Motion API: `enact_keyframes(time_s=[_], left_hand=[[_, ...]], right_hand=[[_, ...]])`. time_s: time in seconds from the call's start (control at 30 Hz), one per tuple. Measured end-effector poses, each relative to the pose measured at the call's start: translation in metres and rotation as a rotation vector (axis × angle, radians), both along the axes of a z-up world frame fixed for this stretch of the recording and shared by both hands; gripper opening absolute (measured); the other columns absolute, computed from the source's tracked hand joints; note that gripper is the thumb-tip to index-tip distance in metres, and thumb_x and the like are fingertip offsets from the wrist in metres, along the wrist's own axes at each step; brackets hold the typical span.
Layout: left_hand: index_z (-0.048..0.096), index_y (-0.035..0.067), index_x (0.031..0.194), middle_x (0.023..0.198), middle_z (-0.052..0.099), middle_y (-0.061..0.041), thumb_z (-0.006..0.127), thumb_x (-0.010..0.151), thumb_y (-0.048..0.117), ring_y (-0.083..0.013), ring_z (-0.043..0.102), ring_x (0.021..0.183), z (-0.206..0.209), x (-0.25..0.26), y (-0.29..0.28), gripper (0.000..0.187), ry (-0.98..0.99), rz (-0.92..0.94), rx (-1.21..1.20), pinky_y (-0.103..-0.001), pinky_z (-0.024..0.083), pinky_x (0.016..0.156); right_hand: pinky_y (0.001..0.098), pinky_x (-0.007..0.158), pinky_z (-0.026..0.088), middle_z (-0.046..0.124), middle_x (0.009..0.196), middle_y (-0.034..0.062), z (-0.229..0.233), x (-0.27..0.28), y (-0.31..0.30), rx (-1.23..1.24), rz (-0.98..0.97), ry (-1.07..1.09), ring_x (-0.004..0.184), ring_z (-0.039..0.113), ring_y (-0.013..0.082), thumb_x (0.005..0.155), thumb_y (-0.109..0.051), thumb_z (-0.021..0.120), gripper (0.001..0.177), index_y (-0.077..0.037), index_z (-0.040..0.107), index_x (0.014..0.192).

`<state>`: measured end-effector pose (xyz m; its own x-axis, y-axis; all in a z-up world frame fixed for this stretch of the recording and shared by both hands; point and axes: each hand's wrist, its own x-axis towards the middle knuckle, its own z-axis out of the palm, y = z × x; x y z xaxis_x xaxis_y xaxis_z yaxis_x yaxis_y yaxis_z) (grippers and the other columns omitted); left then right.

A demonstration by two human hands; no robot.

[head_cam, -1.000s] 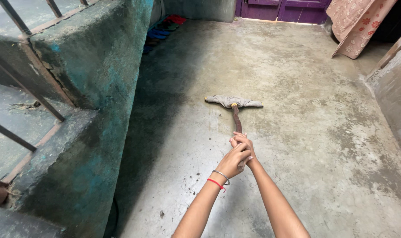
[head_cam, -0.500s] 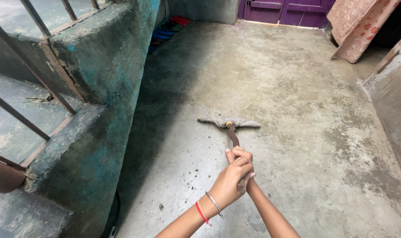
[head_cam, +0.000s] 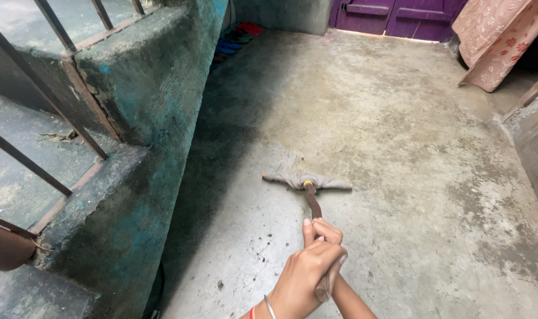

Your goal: The person mops the concrete floor using a squeegee with a cloth attached, moving the tool back and forth across the floor surface near a staircase.

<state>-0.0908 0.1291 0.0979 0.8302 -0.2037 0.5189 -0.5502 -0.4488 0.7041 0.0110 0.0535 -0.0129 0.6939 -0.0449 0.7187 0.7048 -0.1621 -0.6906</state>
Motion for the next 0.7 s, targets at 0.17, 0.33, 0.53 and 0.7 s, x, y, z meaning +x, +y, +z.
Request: enact_keyframes(time_s=[0.17, 0.33, 0.53, 0.7], left_hand=[[0.062, 0.003, 0.1, 0.088, 0.062, -0.018, 0.063, 0.096, 0.005, -0.0384, 0.067, 0.086, -0.043, 0.045, 0.014, 0.005, 0.002, 0.065, 0.028, -0.046, 0.054, 0.071], [0.062, 0.006, 0.1, 0.091, 0.064, -0.016, 0.064, 0.095, 0.008, -0.039, 0.067, 0.087, -0.098, 0.11, 0.031, 0.006, -0.065, 0.14, -0.015, -0.045, 0.056, 0.071], [0.061, 0.009, 0.103, 0.096, 0.067, -0.016, 0.062, 0.095, 0.011, -0.041, 0.066, 0.09, -0.143, 0.186, 0.045, 0.008, -0.084, 0.156, 0.028, -0.047, 0.055, 0.071], [0.062, 0.009, 0.104, 0.099, 0.068, -0.016, 0.063, 0.095, 0.011, -0.0417, 0.066, 0.09, -0.157, 0.193, 0.041, 0.01, -0.114, 0.17, 0.035, -0.048, 0.055, 0.069]], right_hand=[[0.0369, 0.052, 0.027, 0.03, 0.061, 0.0069, -0.038, 0.057, 0.022, 0.021, -0.03, -0.123, 0.055, 0.028, 0.0196, 0.09, 0.006, 0.065, 0.043, -0.001, 0.03, 0.066], [0.0395, 0.057, 0.035, 0.037, 0.063, 0.0108, -0.086, 0.131, 0.03, -0.145, 0.045, 0.058, 0.059, 0.038, 0.024, 0.089, 0.0, 0.068, 0.037, 0.003, 0.037, 0.069], [0.0463, 0.106, 0.038, 0.072, 0.082, 0.0147, -0.137, 0.227, 0.035, -0.254, 0.106, -0.04, 0.1, 0.068, 0.032, 0.088, -0.006, 0.068, 0.013, 0.002, 0.066, 0.078], [0.0433, 0.109, 0.044, 0.061, 0.075, 0.0153, -0.141, 0.233, 0.026, -0.335, 0.094, -0.001, 0.096, 0.071, 0.0281, 0.088, -0.009, 0.071, 0.027, 0.003, 0.054, 0.073]])
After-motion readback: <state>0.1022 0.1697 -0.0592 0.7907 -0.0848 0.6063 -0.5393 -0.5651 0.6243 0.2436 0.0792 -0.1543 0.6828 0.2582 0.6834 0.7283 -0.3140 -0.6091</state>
